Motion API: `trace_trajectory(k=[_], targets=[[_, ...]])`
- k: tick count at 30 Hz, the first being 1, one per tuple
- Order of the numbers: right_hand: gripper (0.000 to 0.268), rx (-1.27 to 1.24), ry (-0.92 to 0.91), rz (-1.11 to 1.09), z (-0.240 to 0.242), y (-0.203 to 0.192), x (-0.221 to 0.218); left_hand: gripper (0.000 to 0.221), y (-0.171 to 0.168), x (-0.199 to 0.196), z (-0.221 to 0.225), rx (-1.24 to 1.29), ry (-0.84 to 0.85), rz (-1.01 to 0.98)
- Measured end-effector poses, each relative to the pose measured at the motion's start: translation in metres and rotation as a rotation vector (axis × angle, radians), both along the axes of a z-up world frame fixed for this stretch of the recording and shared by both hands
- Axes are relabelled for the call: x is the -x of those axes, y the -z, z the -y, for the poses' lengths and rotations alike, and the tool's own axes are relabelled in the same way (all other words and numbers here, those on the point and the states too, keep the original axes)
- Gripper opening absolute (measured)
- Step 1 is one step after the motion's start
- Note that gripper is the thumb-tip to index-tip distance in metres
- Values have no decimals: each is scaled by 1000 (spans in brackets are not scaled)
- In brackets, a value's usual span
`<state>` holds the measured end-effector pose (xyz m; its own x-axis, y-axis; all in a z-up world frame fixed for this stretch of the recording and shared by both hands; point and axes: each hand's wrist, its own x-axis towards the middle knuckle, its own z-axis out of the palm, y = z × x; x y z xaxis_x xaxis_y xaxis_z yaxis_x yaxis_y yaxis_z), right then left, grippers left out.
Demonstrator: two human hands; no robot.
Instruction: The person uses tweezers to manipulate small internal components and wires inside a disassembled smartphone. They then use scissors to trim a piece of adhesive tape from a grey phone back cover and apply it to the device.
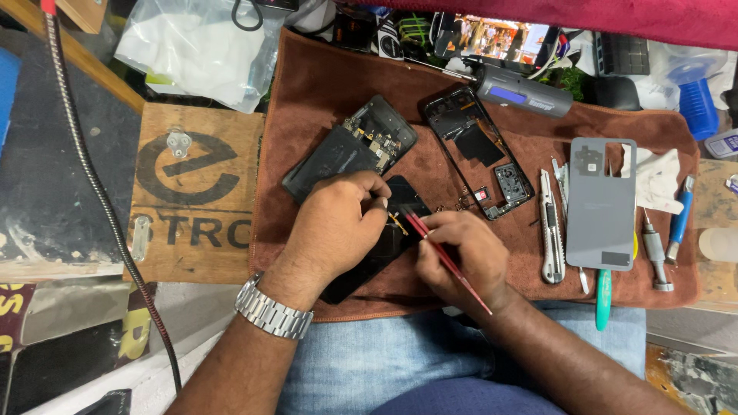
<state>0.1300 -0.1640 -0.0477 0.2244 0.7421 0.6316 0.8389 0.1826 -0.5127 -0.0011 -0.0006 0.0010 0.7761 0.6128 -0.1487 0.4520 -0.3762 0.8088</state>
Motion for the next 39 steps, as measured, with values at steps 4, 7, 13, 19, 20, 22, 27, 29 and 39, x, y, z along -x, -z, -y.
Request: trace_trajectory(k=[4,7,13,19,20,22,27,29,39], targets=[[21,8,98,-124,8,-1,1,15,2,2,1,-33,-4,129],[25,52,123,-52,14,-5,-6,17,3,4,1,-17,-7,200],[32,163,41,315,34,-24,-34,18,-4,4,4,33,-24,236],[35,305,73,478,52,-29,-42,18,-10,-1,9,28,-86,200],[35,330,65,464,52,-29,-42,17,-11,-1,11,21,-94,202],[37,363,54,440,53,-32,-43,16,-13,-4,15,-18,-95,215],[40,282,101,387,63,-39,-36,15,-15,-8,32,-203,-4,333],[37,246,192,332,80,-40,-40,17,-13,-9,40,-197,-11,283],[18,196,786,-82,200,-29,-116,19,1,-18,54,-254,-134,236]])
